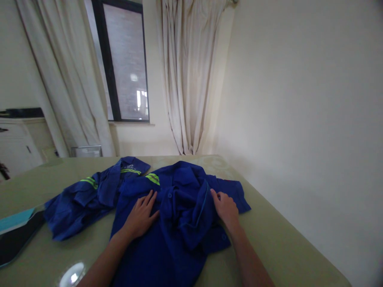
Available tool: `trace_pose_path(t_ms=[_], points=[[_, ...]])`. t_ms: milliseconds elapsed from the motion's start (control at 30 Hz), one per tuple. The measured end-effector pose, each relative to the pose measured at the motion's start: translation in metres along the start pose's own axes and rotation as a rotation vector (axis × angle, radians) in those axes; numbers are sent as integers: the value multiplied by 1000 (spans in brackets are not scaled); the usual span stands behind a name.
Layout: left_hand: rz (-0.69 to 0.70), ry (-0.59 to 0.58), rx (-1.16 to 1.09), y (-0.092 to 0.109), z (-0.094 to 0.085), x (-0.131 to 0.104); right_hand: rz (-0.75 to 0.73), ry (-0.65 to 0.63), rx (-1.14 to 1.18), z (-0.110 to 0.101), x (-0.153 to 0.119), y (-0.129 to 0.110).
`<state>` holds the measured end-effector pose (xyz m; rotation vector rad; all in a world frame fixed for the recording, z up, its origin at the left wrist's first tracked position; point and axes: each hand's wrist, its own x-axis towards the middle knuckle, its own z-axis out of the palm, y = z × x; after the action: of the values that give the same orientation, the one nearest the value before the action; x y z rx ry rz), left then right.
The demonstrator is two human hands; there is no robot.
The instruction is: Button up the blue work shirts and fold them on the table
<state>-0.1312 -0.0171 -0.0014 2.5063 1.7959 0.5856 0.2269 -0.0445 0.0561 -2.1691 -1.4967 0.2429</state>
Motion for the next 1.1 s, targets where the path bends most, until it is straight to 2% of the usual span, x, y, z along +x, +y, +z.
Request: trace_pose_path(t_ms=[67,133,200,233,267,300,367,433,500,600,667,767,867,933,1000,1033,1100], points=[[-27,107,-4,-4,-7,5,-89,-58,103,9,-1,-1],[-24,281,-35,1,-22,5,-184,-81,236,21,2,0],[52,416,-123,22,-39,-2,-252,-99,304,33,8,2],[117,437,-180,38,-47,-9,-283,-103,302,37,10,2],[211,408,-232,57,-52,-17,-313,-95,286,40,13,1],[326,331,-263,78,-54,-26,-337,-72,268,41,14,1],[514,79,-241,116,-50,-43,-345,16,247,38,15,-1],[509,-85,-189,142,-38,-54,-304,85,257,29,14,0],[408,-180,-138,153,-23,-57,-253,34,292,19,10,5],[312,-224,-78,147,-10,-49,-278,-183,299,10,3,13],[291,-205,-81,137,-13,-41,-322,-262,247,10,0,16],[247,-158,-258,122,-30,-29,-343,-330,226,9,-3,13],[155,-133,-551,104,-51,-25,-408,-379,368,-3,-5,6],[10,-156,-764,89,-65,-28,-448,-371,605,-17,-7,3],[-102,-239,-997,75,-79,-35,-432,-291,902,-34,-9,5],[-91,-325,-1107,70,-86,-38,-406,-225,1030,-42,-9,7],[32,-555,-1279,65,-99,-42,-324,-90,1187,-51,-6,13]])
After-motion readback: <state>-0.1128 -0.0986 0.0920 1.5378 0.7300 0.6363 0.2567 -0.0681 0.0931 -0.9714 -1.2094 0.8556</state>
